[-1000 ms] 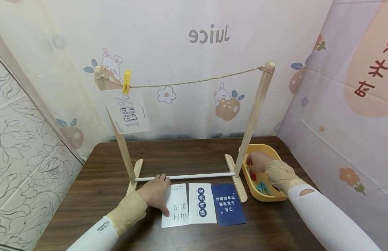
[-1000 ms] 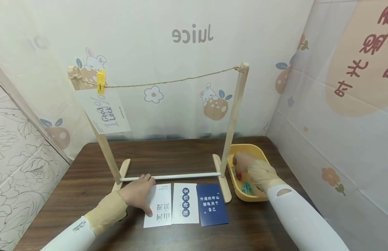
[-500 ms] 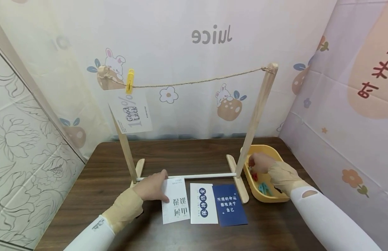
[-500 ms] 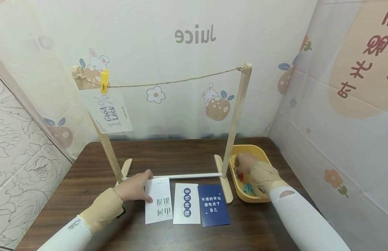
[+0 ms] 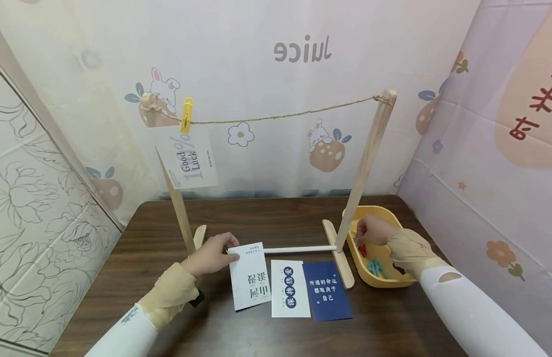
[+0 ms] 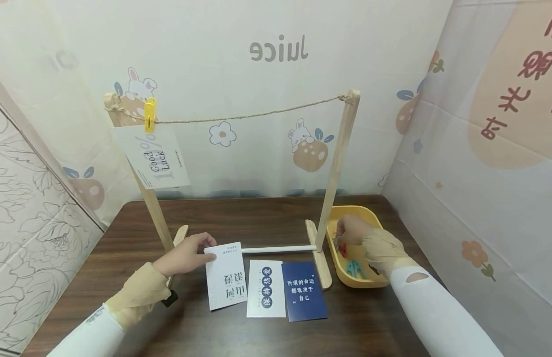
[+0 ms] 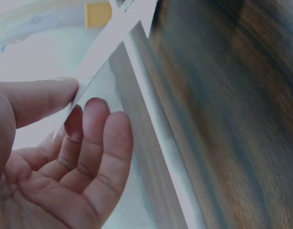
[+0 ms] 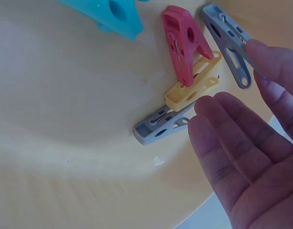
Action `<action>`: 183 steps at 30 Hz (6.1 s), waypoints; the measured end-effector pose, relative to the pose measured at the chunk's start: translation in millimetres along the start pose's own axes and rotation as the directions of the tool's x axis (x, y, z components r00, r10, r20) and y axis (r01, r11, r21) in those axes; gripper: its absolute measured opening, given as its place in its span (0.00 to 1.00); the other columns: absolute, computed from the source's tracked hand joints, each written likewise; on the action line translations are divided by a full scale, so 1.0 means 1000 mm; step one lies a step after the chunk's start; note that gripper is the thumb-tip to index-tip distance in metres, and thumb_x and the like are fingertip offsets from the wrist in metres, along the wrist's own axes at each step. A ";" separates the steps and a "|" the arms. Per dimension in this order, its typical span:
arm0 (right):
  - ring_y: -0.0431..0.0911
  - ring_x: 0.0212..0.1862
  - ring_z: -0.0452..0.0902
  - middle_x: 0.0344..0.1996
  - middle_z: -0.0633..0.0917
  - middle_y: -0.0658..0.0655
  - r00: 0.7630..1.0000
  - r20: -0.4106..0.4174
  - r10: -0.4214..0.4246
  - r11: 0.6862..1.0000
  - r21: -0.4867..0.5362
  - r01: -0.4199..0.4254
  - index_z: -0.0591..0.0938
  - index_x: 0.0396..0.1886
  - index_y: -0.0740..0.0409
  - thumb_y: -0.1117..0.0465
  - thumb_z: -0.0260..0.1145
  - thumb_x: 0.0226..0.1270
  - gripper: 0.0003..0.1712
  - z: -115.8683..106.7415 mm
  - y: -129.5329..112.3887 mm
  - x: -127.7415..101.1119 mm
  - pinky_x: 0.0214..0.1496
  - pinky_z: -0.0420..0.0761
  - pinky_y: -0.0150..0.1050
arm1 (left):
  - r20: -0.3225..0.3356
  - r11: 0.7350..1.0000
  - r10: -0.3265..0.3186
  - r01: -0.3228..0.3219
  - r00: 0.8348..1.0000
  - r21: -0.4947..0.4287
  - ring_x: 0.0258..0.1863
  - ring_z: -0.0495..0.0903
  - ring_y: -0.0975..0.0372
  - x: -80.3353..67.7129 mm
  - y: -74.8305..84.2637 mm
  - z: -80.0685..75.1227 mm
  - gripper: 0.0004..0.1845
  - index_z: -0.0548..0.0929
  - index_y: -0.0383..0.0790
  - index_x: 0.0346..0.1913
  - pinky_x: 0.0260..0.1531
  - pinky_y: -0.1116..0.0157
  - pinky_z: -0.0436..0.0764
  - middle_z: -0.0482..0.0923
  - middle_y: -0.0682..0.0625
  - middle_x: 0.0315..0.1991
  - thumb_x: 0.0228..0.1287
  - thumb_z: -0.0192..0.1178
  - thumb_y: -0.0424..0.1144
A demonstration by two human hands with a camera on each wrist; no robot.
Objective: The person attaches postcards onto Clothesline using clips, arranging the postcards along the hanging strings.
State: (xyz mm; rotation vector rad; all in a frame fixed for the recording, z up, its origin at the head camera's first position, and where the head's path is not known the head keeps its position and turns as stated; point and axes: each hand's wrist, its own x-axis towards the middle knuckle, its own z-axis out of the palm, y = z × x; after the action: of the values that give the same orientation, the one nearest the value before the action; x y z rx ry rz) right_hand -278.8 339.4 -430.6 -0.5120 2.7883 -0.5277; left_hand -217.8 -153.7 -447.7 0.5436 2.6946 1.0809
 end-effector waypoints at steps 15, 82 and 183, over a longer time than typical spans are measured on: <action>0.39 0.26 0.72 0.21 0.80 0.46 0.992 -0.117 -0.047 0.999 -0.009 0.047 0.83 0.23 0.57 0.68 0.78 0.62 0.12 -0.004 0.008 -0.006 0.31 0.72 0.35 | 0.044 0.978 0.075 -0.065 0.996 -0.196 0.34 0.83 0.61 0.001 0.008 -0.008 0.05 0.85 0.30 0.48 0.39 0.46 0.91 0.87 0.44 0.38 0.79 0.61 0.30; 0.43 0.39 0.88 0.36 0.91 0.53 0.986 -0.152 -0.067 0.989 0.117 0.086 0.87 0.46 0.67 0.67 0.82 0.63 0.15 -0.042 -0.030 -0.060 0.40 0.88 0.34 | 0.039 0.860 0.044 -0.018 0.998 -0.510 0.41 0.92 0.56 0.000 0.006 -0.026 0.20 0.77 0.23 0.58 0.36 0.59 0.93 0.89 0.32 0.51 0.64 0.66 0.19; 0.51 0.46 0.91 0.46 0.93 0.60 0.753 -0.407 -0.517 0.850 -0.142 0.507 0.86 0.55 0.66 0.70 0.78 0.67 0.17 -0.156 -0.260 -0.029 0.56 0.90 0.49 | -0.360 0.720 -0.005 -0.247 0.933 -0.649 0.37 0.90 0.65 0.002 0.046 -0.046 0.17 0.80 0.20 0.59 0.46 0.61 0.92 0.90 0.55 0.40 0.73 0.67 0.25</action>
State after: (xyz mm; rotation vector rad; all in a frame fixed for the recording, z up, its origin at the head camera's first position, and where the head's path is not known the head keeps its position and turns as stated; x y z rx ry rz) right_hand -225.3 171.6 -182.4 -1.3446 3.0482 -0.8077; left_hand -221.6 -150.9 -382.2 0.4170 2.2288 2.2495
